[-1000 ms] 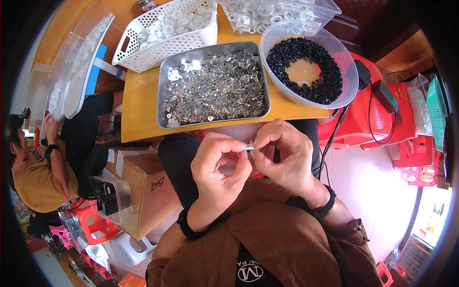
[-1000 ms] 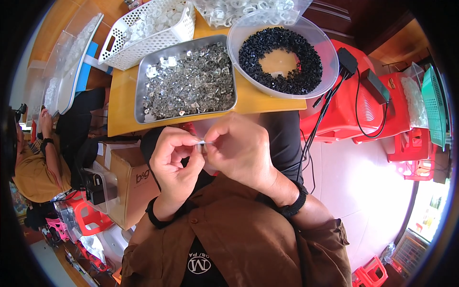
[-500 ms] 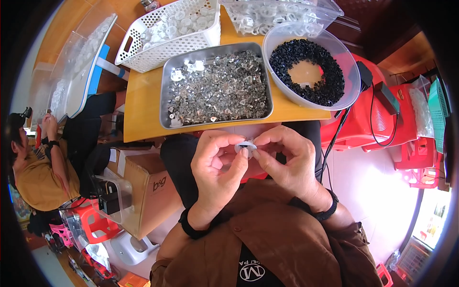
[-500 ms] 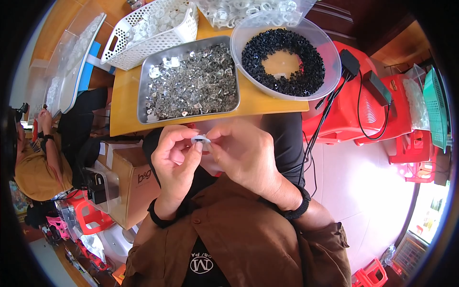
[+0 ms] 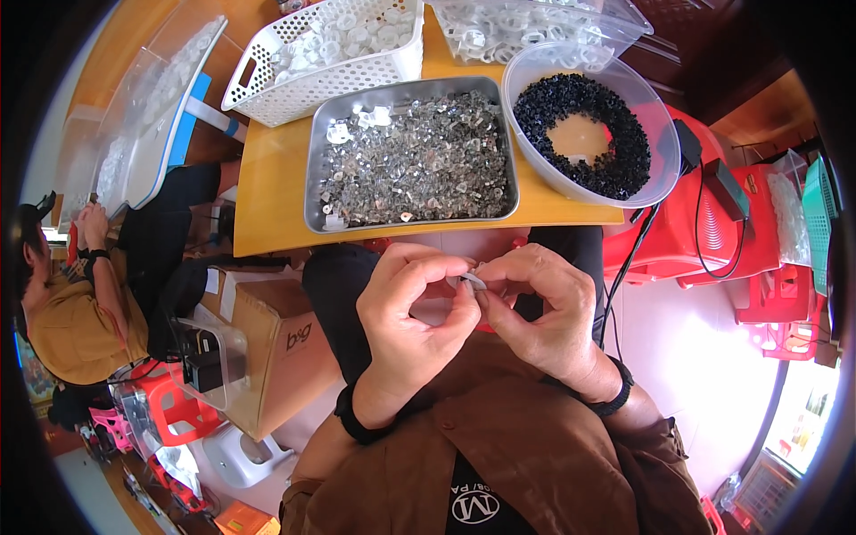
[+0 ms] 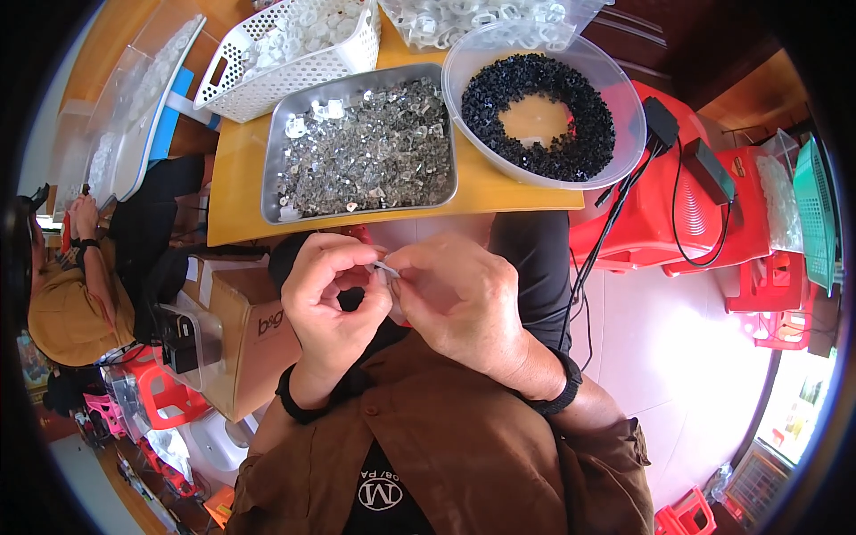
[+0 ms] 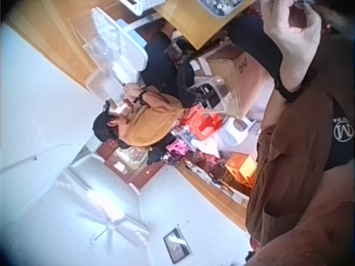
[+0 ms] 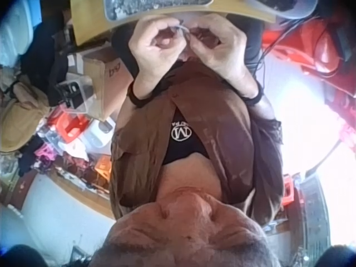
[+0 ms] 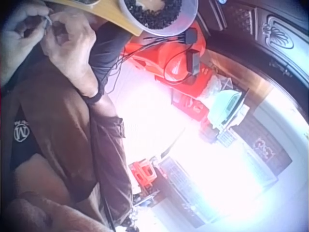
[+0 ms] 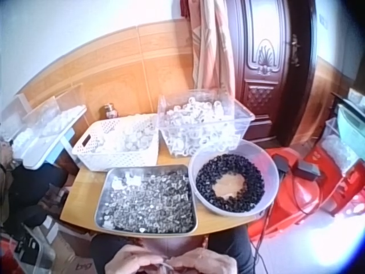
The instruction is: Assembling small white plastic components by manually inserting black beads into them.
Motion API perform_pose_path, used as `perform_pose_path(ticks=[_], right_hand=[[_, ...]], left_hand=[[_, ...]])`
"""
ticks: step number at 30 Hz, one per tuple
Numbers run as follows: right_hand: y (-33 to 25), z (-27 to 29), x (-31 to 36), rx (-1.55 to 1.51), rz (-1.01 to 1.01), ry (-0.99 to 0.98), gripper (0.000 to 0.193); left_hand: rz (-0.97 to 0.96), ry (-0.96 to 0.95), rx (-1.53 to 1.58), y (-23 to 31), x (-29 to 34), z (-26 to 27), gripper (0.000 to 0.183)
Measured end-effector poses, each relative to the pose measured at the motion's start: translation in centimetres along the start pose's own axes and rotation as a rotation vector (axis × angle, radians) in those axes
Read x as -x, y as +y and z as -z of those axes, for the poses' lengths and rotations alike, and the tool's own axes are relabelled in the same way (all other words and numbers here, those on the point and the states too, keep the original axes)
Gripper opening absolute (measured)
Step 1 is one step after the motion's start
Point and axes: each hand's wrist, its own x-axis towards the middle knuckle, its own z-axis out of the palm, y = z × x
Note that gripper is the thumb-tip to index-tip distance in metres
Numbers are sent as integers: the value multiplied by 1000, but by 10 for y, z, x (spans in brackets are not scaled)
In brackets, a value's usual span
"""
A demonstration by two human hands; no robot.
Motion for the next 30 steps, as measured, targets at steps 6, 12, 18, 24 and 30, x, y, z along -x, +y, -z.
perform_pose_path(ticks=[6, 12, 18, 24, 30], right_hand=[[1, 0, 0, 28, 53, -18, 20], [4, -2, 1, -66, -41, -25, 17], [15, 4, 1, -291, -340, 22, 14], [15, 1, -1, -333, -371, 29, 12], [9, -4, -3, -363, -337, 35, 14]], left_hand=[[-141, -2, -202, -2, -2, 5, 26], [-141, -19, -235, -2, -3, 6, 25], [275, -118, 355, -8, 1, 12, 22], [343, -133, 469, -8, 4, 7, 14], [347, -85, 492, -8, 6, 7, 15]])
